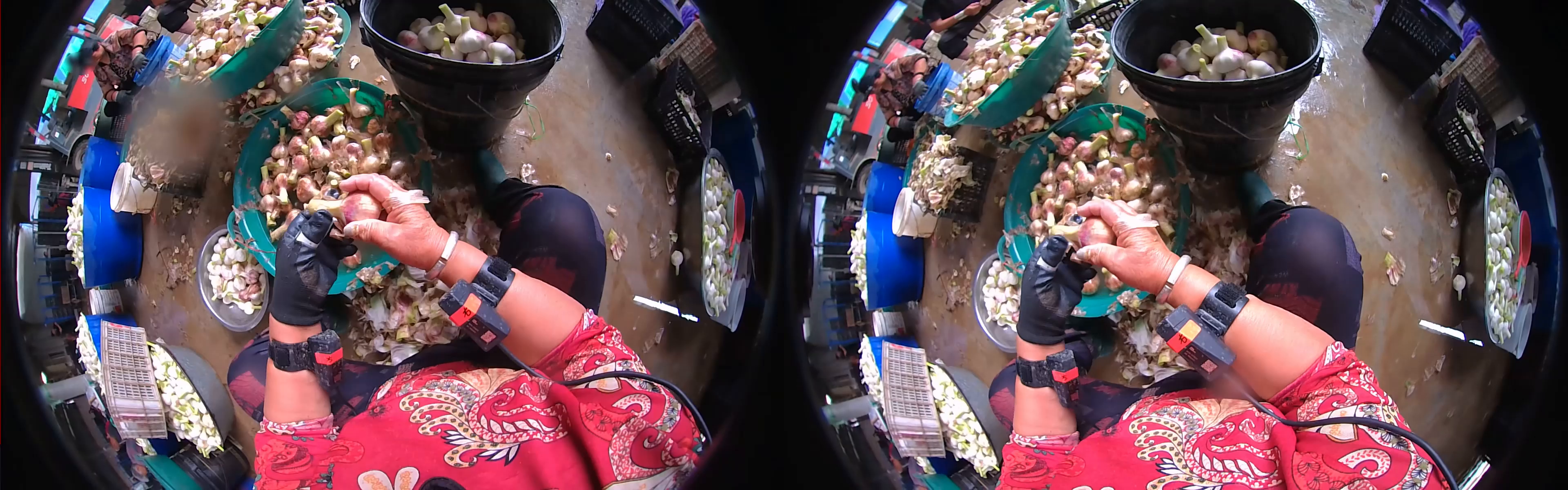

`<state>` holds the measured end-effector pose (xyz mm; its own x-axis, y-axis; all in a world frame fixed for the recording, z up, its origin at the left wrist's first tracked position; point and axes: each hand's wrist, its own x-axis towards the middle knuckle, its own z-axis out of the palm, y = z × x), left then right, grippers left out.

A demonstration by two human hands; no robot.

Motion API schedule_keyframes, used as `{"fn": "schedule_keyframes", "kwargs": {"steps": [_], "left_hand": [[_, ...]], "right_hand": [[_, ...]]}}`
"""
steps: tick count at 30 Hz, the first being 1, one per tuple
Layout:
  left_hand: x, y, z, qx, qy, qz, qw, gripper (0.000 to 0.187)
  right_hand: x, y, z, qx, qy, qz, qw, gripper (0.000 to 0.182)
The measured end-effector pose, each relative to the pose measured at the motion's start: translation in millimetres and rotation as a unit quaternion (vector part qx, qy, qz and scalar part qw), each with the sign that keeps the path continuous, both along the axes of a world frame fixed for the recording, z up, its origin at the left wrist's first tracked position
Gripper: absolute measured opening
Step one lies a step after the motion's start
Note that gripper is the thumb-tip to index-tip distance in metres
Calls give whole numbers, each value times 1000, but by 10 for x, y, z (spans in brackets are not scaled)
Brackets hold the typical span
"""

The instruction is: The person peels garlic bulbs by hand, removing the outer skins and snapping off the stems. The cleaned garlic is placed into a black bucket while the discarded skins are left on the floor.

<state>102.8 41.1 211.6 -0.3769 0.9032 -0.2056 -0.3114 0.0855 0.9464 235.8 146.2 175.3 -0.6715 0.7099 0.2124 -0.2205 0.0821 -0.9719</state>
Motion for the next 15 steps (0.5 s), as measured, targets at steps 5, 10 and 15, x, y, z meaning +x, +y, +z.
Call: {"fn": "schedule_keyframes", "kwargs": {"steps": [5,10,15], "left_hand": [[41,-13,25,-56,-34,17,998,19],[94,-64,-3,-92,158,45,982,22],[-50,-67,-74,-98,275,-18,956,22]], "right_hand": [[31,-54,2,80,-27,-7,996,48],[30,-48,174,-334,7,84,939,21],[85,87,274,-586,-52,222,778,22]]}}
